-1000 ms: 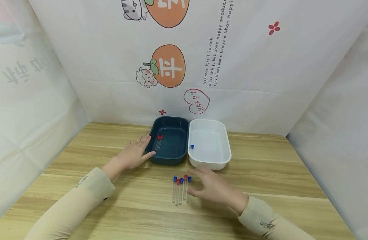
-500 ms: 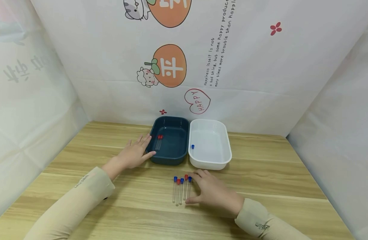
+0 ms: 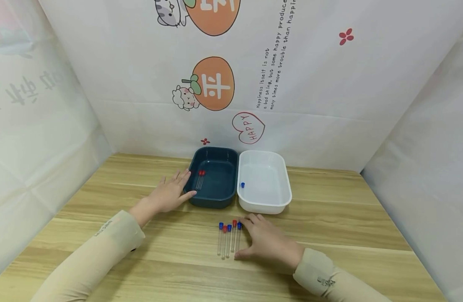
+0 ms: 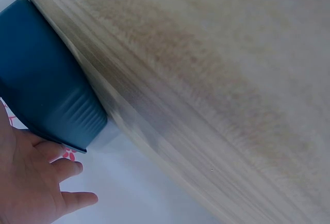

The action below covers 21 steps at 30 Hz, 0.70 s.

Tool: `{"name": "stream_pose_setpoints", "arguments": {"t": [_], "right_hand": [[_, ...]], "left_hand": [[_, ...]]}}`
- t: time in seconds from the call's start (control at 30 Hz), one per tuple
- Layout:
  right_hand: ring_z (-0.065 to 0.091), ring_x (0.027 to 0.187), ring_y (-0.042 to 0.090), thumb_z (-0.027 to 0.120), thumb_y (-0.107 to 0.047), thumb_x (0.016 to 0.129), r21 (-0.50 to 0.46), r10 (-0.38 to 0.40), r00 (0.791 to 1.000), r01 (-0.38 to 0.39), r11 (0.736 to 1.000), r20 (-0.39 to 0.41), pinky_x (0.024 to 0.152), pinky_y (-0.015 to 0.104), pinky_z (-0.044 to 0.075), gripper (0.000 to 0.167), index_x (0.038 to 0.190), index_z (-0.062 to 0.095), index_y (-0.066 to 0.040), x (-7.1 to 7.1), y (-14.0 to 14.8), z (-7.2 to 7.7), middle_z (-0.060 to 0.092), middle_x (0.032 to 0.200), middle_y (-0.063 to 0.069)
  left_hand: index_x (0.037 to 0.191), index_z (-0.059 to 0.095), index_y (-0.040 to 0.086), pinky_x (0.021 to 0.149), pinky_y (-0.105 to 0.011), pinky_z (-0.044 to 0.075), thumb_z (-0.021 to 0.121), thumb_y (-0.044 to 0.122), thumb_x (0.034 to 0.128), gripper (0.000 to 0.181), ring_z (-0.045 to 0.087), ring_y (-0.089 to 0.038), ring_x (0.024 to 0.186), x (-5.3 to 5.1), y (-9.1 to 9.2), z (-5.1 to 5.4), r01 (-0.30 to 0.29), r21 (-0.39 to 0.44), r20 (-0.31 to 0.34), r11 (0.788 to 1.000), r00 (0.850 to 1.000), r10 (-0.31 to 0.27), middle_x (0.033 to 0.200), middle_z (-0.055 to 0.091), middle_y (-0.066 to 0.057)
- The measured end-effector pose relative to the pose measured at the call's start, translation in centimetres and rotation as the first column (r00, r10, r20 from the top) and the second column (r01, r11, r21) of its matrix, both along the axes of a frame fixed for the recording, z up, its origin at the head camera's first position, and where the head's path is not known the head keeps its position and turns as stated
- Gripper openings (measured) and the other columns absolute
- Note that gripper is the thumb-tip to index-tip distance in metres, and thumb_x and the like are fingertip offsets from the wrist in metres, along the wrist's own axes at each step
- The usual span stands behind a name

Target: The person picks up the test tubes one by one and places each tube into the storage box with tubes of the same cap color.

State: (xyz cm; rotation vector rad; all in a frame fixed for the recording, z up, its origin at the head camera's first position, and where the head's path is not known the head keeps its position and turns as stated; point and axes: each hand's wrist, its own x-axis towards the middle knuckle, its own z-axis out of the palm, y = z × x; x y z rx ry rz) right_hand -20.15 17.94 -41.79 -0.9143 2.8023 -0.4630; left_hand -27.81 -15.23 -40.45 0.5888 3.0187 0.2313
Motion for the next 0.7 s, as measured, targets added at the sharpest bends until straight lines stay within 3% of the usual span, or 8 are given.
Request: {"name": "stream_pose_setpoints", "arguments": {"t": [0.7], "right_hand": [[0.05, 0.13, 0.036, 0.086, -0.062, 0.073, 0.005, 0.016, 0.999, -0.015, 1.0, -0.042, 0.109, 0.053, 0.042, 0.098, 0.138, 0.057, 0.005, -0.24, -0.09, -0.06, 0.054, 0.139, 0.02]], "left_hand": [[0.163, 0.015, 0.001, 0.117, -0.069, 0.012, 0.036, 0.062, 0.1063, 0.086, 0.01, -0.038, 0.155, 0.2, 0.08, 0.29, 0.005, 0.004, 0.002, 1.0, 1.0, -0.005, 0.17, 0.012, -0.015]]}}
